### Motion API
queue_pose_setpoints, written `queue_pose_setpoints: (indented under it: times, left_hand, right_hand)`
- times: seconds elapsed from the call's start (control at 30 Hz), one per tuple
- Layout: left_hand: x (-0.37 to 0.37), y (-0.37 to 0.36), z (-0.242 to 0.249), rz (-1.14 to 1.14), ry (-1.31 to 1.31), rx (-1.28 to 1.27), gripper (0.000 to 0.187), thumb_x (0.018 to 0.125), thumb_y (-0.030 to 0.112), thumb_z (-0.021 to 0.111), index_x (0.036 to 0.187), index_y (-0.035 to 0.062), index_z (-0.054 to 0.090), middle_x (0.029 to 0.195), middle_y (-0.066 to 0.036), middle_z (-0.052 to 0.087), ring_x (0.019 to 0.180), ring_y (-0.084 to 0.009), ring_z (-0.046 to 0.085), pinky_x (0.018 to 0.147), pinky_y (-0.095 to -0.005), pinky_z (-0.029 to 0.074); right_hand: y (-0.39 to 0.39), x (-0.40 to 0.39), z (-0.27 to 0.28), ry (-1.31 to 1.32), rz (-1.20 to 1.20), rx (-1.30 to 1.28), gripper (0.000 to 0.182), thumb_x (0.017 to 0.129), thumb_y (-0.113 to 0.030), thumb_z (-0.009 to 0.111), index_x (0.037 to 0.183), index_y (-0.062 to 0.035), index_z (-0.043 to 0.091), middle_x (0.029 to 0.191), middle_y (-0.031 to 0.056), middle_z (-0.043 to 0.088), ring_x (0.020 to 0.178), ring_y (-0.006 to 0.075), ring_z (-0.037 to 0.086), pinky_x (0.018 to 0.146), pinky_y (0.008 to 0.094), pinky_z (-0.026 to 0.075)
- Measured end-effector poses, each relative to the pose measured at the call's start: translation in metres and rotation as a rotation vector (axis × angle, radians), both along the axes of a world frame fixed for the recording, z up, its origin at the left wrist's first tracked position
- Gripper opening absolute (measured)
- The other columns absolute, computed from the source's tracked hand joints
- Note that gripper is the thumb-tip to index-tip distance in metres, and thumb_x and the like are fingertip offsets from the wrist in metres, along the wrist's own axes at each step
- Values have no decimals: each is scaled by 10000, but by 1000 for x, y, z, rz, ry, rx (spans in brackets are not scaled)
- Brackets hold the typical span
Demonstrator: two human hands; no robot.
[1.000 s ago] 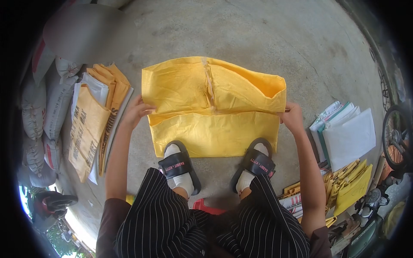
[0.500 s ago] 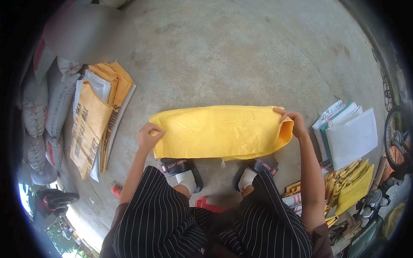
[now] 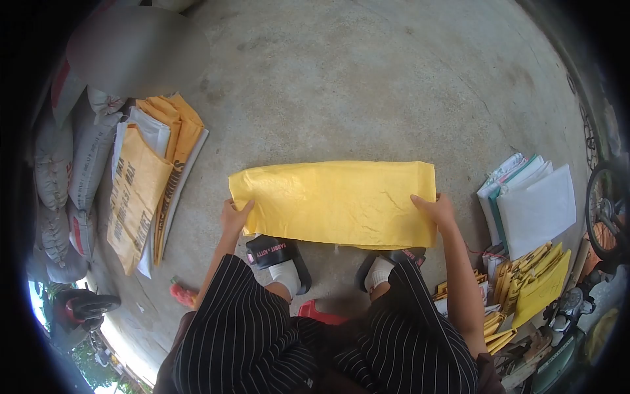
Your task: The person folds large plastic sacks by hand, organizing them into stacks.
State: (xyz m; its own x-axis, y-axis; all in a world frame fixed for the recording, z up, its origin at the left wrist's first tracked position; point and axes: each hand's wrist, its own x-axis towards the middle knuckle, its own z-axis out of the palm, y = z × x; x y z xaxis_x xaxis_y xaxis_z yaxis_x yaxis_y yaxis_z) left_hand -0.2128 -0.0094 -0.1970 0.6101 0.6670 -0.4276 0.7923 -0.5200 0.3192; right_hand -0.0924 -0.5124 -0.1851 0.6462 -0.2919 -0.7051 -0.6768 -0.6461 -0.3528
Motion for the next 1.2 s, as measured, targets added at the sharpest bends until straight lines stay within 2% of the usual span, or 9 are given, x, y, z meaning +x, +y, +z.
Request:
queue_pose_setpoints:
  times: [0.1,0.23,0.3,0.43,0.57,0.7,0.83,1.0,1.2]
  left_hand:
    - [-1,13,-8,-18,-53,-265,501,718,285,763,1079,-18,592,952,-130,672,830,-215,657,740,-320,513]
    - [20,16,0,-99,-214,-411,396,732,246,754,1004,-12,626,914,-112,680,789,-203,659,715,-314,516]
    - [41,19,8,-88,-364,-302,443,719,172,751,1091,-3,588,929,-120,675,825,-209,657,744,-321,511]
    - [65,-8,21,-60,-286,30,626,689,130,738,1258,52,490,1196,-169,569,1045,-291,575,870,-402,446]
    - [70,-57,29,-899,-342,626,653,748,-14,551,1370,87,379,1488,-157,179,1360,-387,182,1049,-551,236]
    - [85,-139,38,-1172,-286,262,617,796,83,524,1382,42,333,1495,-157,182,1386,-336,167,1053,-564,227]
    - [82,-169,6,-921,-308,102,644,827,187,526,1398,15,284,1499,-156,173,1393,-317,153,1060,-553,224]
    - [76,-172,-17,-897,-373,85,722,836,251,532,1421,-15,202,1508,-153,149,1396,-316,140,1079,-517,210]
    - [79,-176,-7,-874,-365,164,651,833,214,528,1381,-29,272,1457,-185,241,1368,-326,198,1077,-478,237]
  right_hand:
    - [-14,-4,-23,-219,152,-50,374,715,-257,761,958,9,659,722,90,643,656,175,604,625,313,480]
    - [-8,14,-29,-423,278,-105,271,733,-222,741,863,5,667,684,83,637,610,141,573,585,307,455]
    - [2,28,-25,-512,190,-46,217,742,-211,701,847,-26,661,731,156,632,624,276,596,606,370,448]
    - [17,52,-24,-531,286,-117,185,812,-201,621,816,-16,630,780,164,635,710,330,603,642,400,452]
    - [37,51,-24,-605,241,-316,208,879,-223,530,888,-22,584,856,199,629,836,385,593,712,452,450]
    - [48,50,-18,-568,103,-323,244,918,-235,474,923,-6,558,879,221,622,843,413,583,716,475,447]
    - [38,60,-21,-556,97,-347,307,926,-286,472,948,6,567,888,222,618,803,385,601,704,473,448]
    - [40,73,23,-187,-276,352,379,899,-304,544,1047,42,594,909,128,656,792,213,635,701,338,487]
    - [91,86,116,-174,-12,802,316,883,-233,567,1021,48,605,929,103,655,766,188,647,662,292,517]
